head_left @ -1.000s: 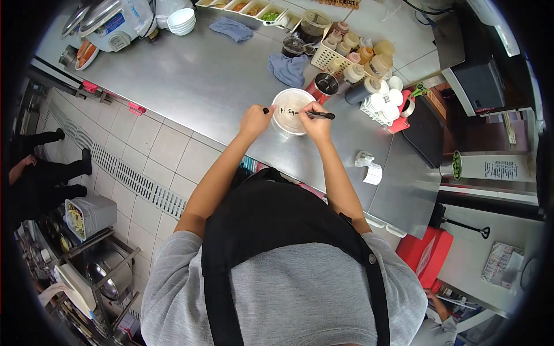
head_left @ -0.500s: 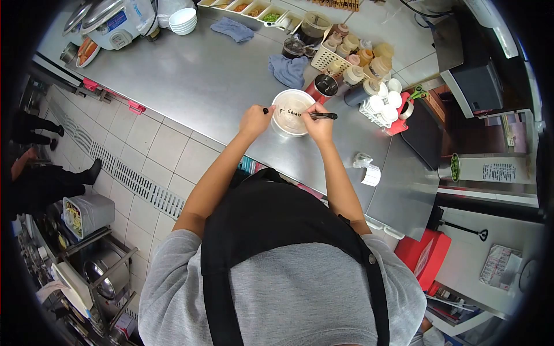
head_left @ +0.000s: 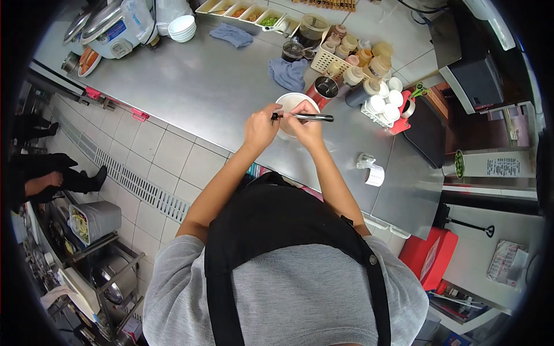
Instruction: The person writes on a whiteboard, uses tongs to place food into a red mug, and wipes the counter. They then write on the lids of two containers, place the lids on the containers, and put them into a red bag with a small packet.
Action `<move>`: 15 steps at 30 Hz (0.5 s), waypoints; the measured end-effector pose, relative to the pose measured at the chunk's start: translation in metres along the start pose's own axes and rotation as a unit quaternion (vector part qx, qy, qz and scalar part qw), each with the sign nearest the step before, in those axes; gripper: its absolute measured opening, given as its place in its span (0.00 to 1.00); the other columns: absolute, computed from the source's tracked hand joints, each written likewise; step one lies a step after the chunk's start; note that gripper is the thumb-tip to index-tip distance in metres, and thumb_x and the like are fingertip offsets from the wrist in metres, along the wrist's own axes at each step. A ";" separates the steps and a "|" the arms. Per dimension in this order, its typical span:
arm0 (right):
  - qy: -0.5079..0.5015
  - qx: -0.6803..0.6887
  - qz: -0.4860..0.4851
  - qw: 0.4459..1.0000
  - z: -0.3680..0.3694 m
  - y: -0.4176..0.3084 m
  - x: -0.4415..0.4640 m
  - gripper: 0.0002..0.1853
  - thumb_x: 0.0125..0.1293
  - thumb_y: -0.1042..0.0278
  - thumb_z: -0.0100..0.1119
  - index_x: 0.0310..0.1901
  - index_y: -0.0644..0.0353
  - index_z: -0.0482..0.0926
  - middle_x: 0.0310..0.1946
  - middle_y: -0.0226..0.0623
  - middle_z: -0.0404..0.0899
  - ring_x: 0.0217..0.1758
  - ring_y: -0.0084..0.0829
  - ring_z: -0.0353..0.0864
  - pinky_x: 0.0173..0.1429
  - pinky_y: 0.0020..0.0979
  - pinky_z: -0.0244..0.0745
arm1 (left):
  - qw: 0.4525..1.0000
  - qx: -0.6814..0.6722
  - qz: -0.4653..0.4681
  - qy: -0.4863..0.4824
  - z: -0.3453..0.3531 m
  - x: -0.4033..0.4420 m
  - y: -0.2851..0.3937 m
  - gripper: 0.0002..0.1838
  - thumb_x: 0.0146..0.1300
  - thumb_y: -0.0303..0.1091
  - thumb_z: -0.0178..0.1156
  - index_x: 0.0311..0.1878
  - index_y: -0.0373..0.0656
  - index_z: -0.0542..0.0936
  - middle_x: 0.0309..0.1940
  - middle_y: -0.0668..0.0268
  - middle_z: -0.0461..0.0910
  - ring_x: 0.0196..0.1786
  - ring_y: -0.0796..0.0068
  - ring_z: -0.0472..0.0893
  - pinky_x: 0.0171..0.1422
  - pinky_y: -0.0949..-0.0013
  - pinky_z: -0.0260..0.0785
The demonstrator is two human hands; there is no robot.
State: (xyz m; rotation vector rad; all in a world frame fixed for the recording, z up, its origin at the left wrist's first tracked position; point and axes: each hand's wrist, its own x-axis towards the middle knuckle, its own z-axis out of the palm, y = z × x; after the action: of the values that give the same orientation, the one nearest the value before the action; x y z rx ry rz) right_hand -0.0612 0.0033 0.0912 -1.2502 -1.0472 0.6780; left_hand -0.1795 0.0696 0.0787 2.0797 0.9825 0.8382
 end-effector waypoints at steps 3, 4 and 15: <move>-0.002 -0.022 -0.007 1.000 0.010 0.007 -0.005 0.11 0.53 0.73 0.65 0.26 0.59 0.68 0.20 0.24 0.71 0.23 0.13 0.66 0.27 0.18 0.60 | 0.999 0.029 0.014 -0.024 -0.001 -0.003 0.001 0.14 0.51 0.26 0.56 0.43 0.44 0.74 0.25 0.53 0.79 0.30 0.49 0.78 0.33 0.52 0.69; -0.015 -0.073 -0.012 0.997 0.011 0.008 -0.007 0.12 0.53 0.72 0.66 0.25 0.59 0.68 0.20 0.24 0.70 0.23 0.13 0.64 0.26 0.19 0.59 | 0.999 0.029 0.019 -0.026 -0.002 -0.004 -0.001 0.14 0.51 0.26 0.56 0.43 0.44 0.74 0.25 0.53 0.79 0.30 0.49 0.78 0.33 0.52 0.69; 0.023 -0.163 -0.059 0.985 0.018 0.002 -0.048 0.11 0.54 0.69 0.63 0.24 0.60 0.68 0.18 0.33 0.69 0.20 0.24 0.67 0.26 0.27 0.63 | 0.977 -0.064 0.057 -0.197 -0.020 -0.030 -0.017 0.21 0.48 0.23 0.55 0.47 0.43 0.66 0.20 0.56 0.74 0.27 0.53 0.76 0.30 0.56 0.66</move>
State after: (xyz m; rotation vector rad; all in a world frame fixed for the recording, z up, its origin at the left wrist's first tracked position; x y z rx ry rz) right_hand -0.0966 -0.0312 0.0766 -1.4641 -1.2167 0.3935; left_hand -0.2167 0.0591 0.0688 2.0949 0.5850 0.4979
